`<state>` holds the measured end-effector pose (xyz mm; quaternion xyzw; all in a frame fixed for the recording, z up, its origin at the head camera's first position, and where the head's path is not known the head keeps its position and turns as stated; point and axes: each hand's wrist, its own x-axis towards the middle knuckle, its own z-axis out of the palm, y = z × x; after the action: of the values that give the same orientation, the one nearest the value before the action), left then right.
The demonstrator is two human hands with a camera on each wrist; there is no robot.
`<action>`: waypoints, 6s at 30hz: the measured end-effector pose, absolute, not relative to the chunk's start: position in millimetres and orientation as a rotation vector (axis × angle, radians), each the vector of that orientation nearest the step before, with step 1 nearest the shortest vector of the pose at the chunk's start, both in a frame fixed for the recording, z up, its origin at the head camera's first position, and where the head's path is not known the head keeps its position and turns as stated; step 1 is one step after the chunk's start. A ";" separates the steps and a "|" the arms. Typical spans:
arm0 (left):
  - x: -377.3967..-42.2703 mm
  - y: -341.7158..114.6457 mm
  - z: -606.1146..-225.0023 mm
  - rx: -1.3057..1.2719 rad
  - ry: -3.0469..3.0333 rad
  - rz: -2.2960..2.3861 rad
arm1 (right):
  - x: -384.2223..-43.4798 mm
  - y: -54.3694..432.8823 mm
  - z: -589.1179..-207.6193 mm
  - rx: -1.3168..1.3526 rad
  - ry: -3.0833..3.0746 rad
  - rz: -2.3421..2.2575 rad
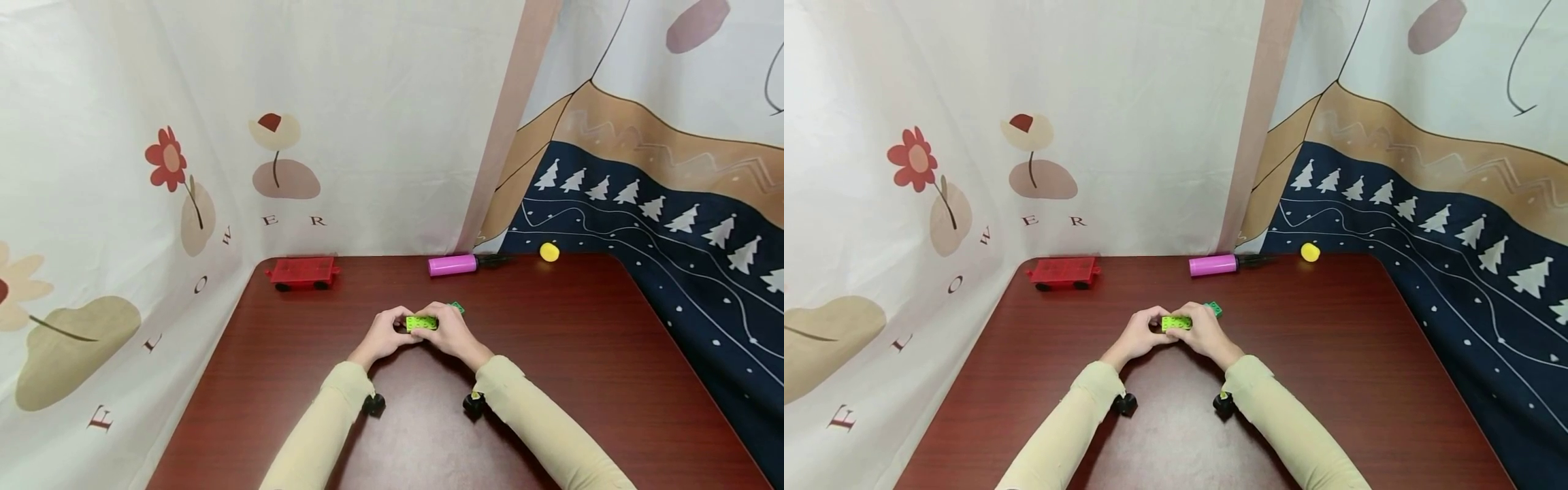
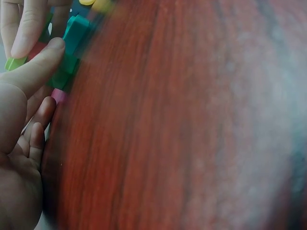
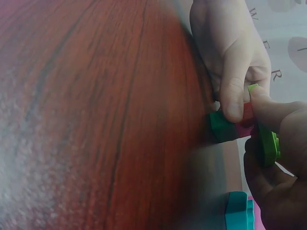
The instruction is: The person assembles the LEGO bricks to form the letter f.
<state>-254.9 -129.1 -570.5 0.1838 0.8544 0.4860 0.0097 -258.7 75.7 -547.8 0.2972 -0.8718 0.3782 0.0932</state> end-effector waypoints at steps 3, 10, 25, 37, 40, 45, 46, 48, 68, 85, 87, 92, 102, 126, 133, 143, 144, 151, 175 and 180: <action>-255.4 -128.7 -569.9 0.569 2.660 1.520 | -258.5 75.1 -546.7 0.860 -2.598 1.136; -257.5 -128.8 -569.9 0.566 2.672 1.513 | -258.6 73.6 -546.3 0.821 -2.591 1.168; -256.6 -128.8 -569.4 0.556 2.661 1.485 | -257.4 73.5 -551.7 0.804 -2.571 1.238; -253.8 -128.9 -572.2 0.582 2.668 1.448 | -252.6 77.9 -549.9 0.843 -2.698 1.150; -254.2 -128.6 -572.2 0.588 2.669 1.442 | -250.9 81.3 -549.0 0.881 -2.719 1.131; -255.4 -128.4 -569.6 0.567 2.664 1.429 | -250.6 85.6 -548.3 0.938 -2.705 1.113; -255.7 -128.4 -569.1 0.563 2.665 1.426 | -250.9 86.1 -548.5 0.942 -2.704 1.107; -256.0 -127.7 -567.4 0.555 2.667 1.416 | -251.5 86.9 -549.1 0.947 -2.698 1.100; -255.3 -127.1 -564.2 0.566 2.650 1.569 | -257.8 95.2 -541.1 0.945 -2.636 1.120; -255.3 -128.5 -569.3 0.520 2.581 1.616 | -275.1 142.1 -533.6 0.670 -2.691 1.198; -255.2 -128.4 -569.5 0.517 2.589 1.614 | -275.7 145.3 -536.3 0.664 -2.705 1.192; -254.7 -128.5 -569.3 0.510 2.595 1.608 | -278.0 152.9 -543.5 0.687 -2.760 1.150; -253.2 -127.1 -566.8 0.520 2.592 1.628 | -283.0 158.0 -547.8 0.759 -2.881 1.150; -250.5 -125.7 -564.5 0.515 2.584 1.656 | -285.8 159.2 -554.0 0.703 -2.886 1.090; -252.7 -125.8 -567.0 0.517 2.588 1.654 | -284.4 161.6 -548.8 0.652 -2.826 1.165; -252.1 -124.9 -568.0 0.514 2.595 1.651 | -282.7 155.0 -541.2 0.558 -2.735 1.272; -252.2 -124.8 -568.1 0.514 2.595 1.654 | -282.4 153.1 -539.8 0.562 -2.726 1.276; -254.8 -124.3 -567.4 0.533 2.580 1.668 | -276.9 129.6 -529.2 0.646 -2.636 1.388; -258.8 -124.5 -570.2 0.548 2.622 1.665 | -261.7 80.5 -535.2 0.822 -2.602 1.374; -257.9 -124.3 -569.3 0.547 2.620 1.655 | -261.4 81.1 -538.3 0.834 -2.581 1.352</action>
<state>-257.9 -124.3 -569.3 0.1738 0.8326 0.5258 -0.0028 -261.4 81.1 -538.3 0.2748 -0.8504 0.4453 0.0554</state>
